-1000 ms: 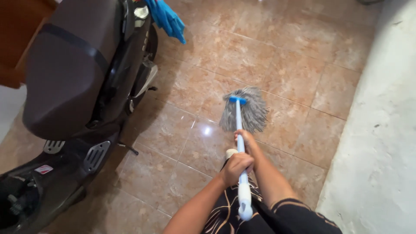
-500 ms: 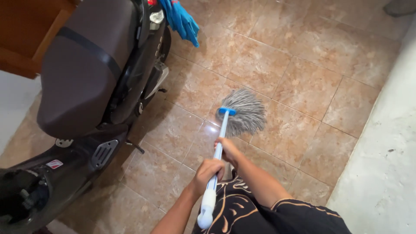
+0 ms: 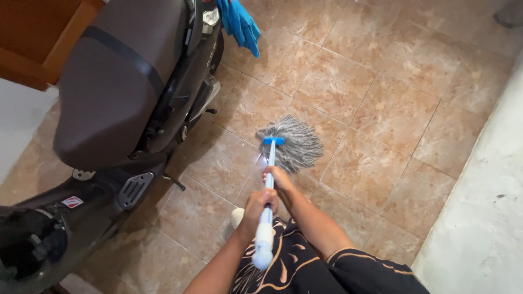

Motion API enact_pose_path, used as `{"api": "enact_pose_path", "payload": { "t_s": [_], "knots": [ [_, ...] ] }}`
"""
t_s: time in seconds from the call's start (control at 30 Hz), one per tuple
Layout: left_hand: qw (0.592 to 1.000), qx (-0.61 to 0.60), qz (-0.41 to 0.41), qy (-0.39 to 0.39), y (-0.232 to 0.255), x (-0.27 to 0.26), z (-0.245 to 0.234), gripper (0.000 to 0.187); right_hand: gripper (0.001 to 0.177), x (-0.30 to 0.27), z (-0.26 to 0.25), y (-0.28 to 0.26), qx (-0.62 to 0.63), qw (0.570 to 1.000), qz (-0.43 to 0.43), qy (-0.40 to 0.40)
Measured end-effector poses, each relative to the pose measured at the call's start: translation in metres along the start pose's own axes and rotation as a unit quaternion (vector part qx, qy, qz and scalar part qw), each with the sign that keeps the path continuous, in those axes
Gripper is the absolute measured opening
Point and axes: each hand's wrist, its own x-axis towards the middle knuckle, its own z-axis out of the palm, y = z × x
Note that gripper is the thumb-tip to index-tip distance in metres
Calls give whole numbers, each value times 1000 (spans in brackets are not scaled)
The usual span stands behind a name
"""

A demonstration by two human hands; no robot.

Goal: Mop the tiled floor in a room containing a parked scooter and a shoe rack.

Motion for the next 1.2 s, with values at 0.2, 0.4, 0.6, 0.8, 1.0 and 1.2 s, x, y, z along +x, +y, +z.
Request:
{"api": "enact_pose_path", "payload": {
  "t_s": [0.2,0.4,0.6,0.8,1.0,1.2],
  "knots": [
    [876,292,369,-106,-27,31,-45,46,15,14,20,-28,-19,999,-30,35],
    [986,86,70,-121,5,64,-110,46,13,101,53,-45,-39,998,-42,40],
    [993,53,5,-105,38,-5,-205,44,10,141,108,41,10,997,-41,64],
    [995,60,-1,-80,87,-89,-260,45,10,84,201,130,1,999,-9,41],
    [996,66,-28,-56,79,-89,-274,47,10,99,213,146,37,999,-3,33],
    [987,110,78,-93,65,-27,-270,45,11,144,197,93,-16,999,11,29]
  ]
}}
